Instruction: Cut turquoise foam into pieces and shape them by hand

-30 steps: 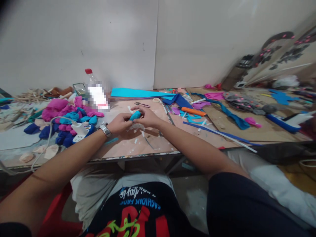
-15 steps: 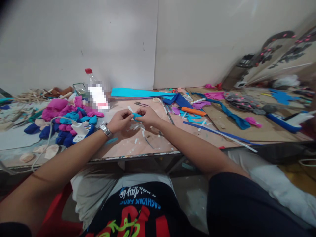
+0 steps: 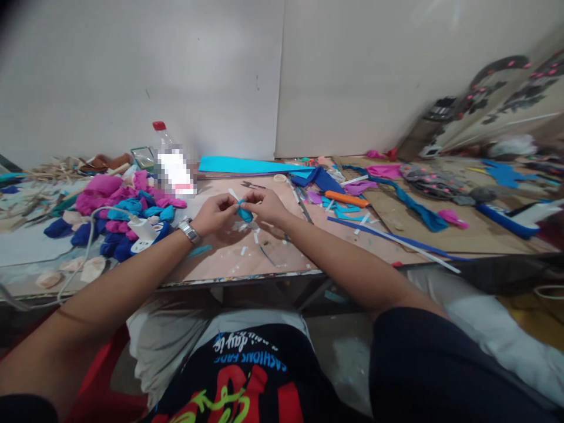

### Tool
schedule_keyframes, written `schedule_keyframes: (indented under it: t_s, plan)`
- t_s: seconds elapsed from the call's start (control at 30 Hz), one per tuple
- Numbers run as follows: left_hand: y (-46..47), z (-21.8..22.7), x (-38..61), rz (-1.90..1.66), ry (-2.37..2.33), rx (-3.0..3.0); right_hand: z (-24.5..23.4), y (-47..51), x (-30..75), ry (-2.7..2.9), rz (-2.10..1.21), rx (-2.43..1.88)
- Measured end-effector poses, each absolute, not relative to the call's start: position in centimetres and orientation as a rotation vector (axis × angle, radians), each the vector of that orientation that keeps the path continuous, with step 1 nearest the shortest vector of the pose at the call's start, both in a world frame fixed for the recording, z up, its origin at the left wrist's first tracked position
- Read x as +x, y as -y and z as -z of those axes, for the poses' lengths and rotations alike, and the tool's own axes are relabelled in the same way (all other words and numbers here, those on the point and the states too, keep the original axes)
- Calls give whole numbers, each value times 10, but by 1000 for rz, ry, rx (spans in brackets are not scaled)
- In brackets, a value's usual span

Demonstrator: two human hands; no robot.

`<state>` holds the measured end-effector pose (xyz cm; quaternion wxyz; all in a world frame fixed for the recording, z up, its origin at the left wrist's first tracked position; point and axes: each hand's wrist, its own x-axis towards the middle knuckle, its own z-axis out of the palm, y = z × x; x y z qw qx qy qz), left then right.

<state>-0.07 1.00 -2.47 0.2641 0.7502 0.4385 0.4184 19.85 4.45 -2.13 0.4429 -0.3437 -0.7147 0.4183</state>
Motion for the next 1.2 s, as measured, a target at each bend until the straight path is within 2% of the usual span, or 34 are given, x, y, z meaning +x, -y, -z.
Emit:
schedule_keyframes:
  t_s: [0.27, 0.67, 1.03, 1.2]
  plan:
    - [-9, 22, 1, -1117, -1135, 1968, 24, -45, 196, 1737, -1041, -789]
    - [-14, 26, 1, -1199, -1060, 1752, 15, -38, 203, 1996, -610, -758]
    - [-14, 27, 1, -1175, -1032, 1693, 13, -38, 203, 2046, -497, -670]
    - [-16, 28, -1, -1190, -1036, 1787, 13, -35, 202, 2027, -560, -766]
